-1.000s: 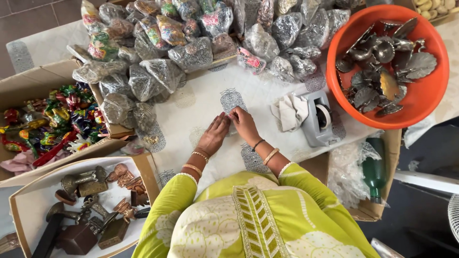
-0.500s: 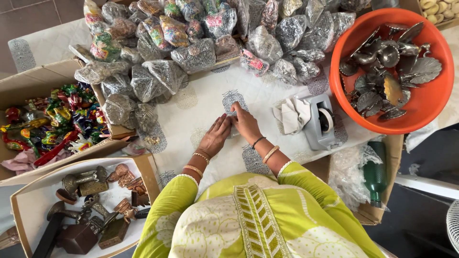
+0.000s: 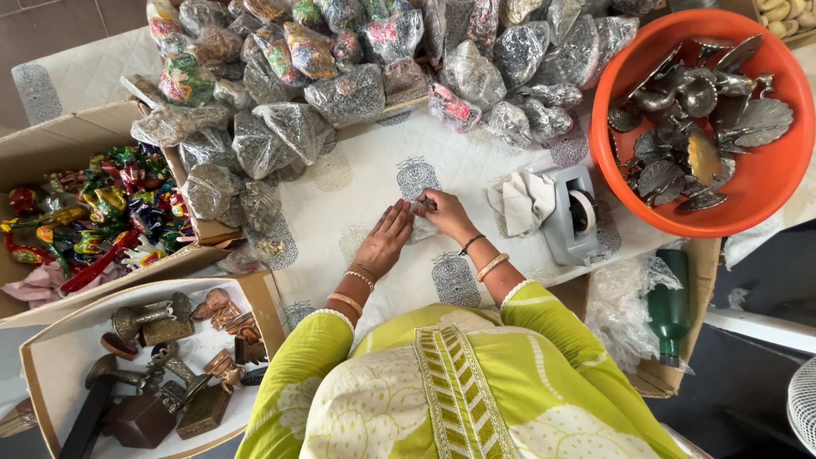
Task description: The person picks up decorative items from a box, places them into small plastic bags, and seals the bags using a tape dispenser.
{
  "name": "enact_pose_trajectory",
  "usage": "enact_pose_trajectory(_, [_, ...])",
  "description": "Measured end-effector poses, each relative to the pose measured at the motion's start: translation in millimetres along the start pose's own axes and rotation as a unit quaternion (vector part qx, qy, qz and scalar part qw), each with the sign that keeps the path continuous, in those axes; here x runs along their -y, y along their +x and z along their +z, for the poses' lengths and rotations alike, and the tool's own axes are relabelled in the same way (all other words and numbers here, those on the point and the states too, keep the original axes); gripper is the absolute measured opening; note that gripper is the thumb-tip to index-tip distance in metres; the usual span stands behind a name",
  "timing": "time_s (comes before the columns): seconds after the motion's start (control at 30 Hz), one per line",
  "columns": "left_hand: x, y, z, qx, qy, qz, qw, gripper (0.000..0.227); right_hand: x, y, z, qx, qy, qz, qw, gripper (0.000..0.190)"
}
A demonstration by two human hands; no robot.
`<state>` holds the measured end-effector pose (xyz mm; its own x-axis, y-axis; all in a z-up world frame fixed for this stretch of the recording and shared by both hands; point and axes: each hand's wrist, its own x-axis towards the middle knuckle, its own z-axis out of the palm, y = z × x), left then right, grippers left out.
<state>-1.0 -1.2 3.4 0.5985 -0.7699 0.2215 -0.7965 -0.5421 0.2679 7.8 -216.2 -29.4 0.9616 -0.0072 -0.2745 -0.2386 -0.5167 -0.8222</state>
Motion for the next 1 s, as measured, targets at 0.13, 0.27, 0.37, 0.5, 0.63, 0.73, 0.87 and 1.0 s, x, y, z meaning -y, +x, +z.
enact_pose_trajectory(0.13, [2,0,3,-0.005,-0.016,-0.007,1.000,0.049,10,-8,-4,-0.026,-0.025,-0.013,0.999,0.021])
enact_pose_trajectory(0.27, [4,0,2,-0.022,-0.067,-0.025,0.997,0.042,10,-17,-14,-0.044,0.126,-0.033,0.991,0.022])
enact_pose_trajectory(0.37, [6,0,3,-0.026,-0.089,-0.031,0.995,0.039,20,-35,-25,-0.080,0.137,-0.084,0.984,0.022])
enact_pose_trajectory(0.5, [6,-1,13,-0.028,-0.086,-0.038,0.995,0.039,43,-53,-27,0.006,0.043,-0.160,0.986,0.029])
enact_pose_trajectory(0.63, [3,-2,9,-0.024,-0.112,-0.056,0.992,0.041,49,-57,-17,-0.043,-0.058,-0.176,0.982,0.033])
enact_pose_trajectory(0.73, [0,-4,-2,-0.032,-0.202,-0.068,0.976,0.049,49,-60,-14,-0.042,-0.090,-0.180,0.979,0.028])
enact_pose_trajectory(0.87, [2,-9,-5,-0.065,-0.139,-0.086,0.984,0.035,57,-57,-11,-0.047,-0.112,-0.149,0.981,0.024])
enact_pose_trajectory(1.0, [1,-5,-10,-0.085,-0.164,-0.120,0.975,0.031,57,-52,-8,-0.050,-0.115,-0.120,0.985,0.021])
